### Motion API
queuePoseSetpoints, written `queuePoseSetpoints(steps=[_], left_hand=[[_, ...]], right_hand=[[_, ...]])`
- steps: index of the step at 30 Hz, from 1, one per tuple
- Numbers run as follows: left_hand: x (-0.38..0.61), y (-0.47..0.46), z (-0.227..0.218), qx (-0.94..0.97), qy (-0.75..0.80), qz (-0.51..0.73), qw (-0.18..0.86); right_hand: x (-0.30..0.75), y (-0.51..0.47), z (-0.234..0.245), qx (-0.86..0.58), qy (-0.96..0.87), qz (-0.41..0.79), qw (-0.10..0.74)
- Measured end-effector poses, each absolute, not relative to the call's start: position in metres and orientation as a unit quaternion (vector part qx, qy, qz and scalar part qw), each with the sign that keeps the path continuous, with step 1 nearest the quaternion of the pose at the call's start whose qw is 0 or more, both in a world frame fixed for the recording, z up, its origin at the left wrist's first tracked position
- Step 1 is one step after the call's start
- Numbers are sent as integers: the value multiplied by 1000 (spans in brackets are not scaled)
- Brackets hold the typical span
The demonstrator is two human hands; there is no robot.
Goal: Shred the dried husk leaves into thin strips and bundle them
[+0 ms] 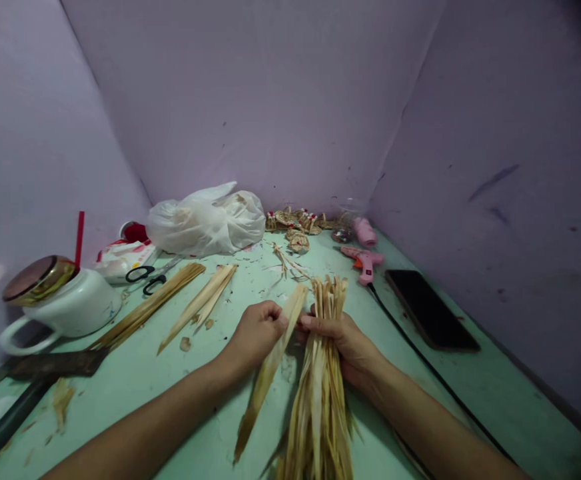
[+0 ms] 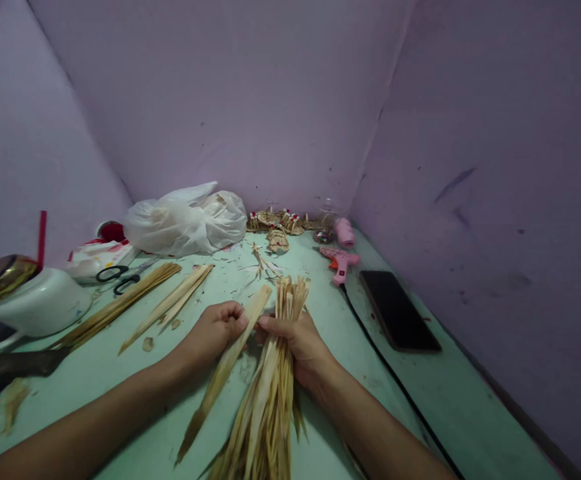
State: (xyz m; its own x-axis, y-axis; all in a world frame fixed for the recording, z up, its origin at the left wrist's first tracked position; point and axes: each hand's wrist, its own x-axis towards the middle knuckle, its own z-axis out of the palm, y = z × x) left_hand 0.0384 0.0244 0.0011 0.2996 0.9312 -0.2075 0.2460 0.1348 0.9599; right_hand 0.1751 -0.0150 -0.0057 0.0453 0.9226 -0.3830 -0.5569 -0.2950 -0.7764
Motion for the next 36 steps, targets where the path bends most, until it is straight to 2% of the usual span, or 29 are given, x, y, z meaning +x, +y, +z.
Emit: queuePoseSetpoints(steps=[6,16,20,24,29,32,36], left_hand=[[43,19,-3,505,501,300,635],[43,22,-9,526,527,340,574],[40,24,-9,493,512,375,595],[41,21,-9,459,493,347,652],[46,16,-10,489,478,343,644],[43,17,-8,569,512,324,556],[35,13,-2,722,558,300,277]], right_hand=[[174,-16,-7,-451,-180,679,551],[175,-15,-6,-492,-189,633,567],[176,-15,-5,-510,-200,611,571],[178,-15,-6,-518,-208,598,575],[174,-15,-6,-487,-232,632,556],[172,-16,-7,-491,-227,630,558],[171,-17,-11,-524,-224,590,572]])
